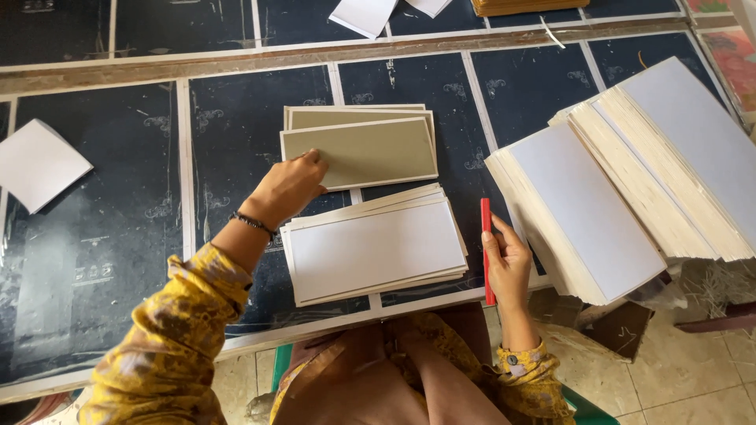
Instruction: The person inserts folded white paper sheets into brown covers one by one, aligns them, and presses the spine with a red tool to flatten the fold. They repeat this process for multiple units, stacking the completed notebooks on the table.
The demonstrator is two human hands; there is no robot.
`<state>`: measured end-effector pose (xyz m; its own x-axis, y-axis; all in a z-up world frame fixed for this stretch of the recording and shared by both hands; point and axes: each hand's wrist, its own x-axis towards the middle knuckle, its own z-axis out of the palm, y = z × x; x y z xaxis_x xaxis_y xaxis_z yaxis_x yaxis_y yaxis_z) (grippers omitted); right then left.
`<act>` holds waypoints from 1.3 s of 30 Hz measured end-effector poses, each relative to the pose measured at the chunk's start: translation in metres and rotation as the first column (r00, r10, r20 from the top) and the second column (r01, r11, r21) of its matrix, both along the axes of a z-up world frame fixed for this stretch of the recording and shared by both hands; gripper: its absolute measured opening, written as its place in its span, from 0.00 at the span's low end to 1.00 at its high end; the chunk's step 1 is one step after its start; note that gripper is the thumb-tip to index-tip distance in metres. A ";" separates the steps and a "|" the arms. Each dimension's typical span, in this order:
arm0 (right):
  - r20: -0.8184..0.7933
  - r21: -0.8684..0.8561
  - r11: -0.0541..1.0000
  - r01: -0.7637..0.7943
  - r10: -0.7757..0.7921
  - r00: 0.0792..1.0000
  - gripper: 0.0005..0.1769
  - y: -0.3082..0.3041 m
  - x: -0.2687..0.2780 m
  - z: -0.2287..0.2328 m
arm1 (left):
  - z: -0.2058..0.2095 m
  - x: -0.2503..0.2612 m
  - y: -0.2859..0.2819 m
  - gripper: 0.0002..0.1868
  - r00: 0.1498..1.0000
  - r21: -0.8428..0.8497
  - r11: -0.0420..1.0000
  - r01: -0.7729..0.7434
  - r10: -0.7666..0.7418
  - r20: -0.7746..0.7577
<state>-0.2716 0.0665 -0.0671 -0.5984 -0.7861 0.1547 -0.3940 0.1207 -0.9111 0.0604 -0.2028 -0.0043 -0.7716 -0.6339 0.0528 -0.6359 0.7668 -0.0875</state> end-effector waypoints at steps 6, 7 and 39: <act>0.294 -0.125 0.992 -0.015 0.052 0.954 0.20 -0.001 0.005 0.018 | 0.053 0.023 -0.007 0.02 0.966 -0.414 0.904 0.112 -0.197 -0.169; 0.296 -0.122 0.992 -0.017 0.053 0.954 0.20 0.000 0.000 0.020 | 0.065 0.024 0.014 0.02 0.966 -0.410 0.905 0.111 -0.195 -0.169; -0.393 0.353 0.932 -0.080 0.225 0.892 0.26 -0.003 0.045 0.044 | 0.007 0.347 -0.151 0.44 0.291 0.273 0.285 -0.919 0.957 -0.020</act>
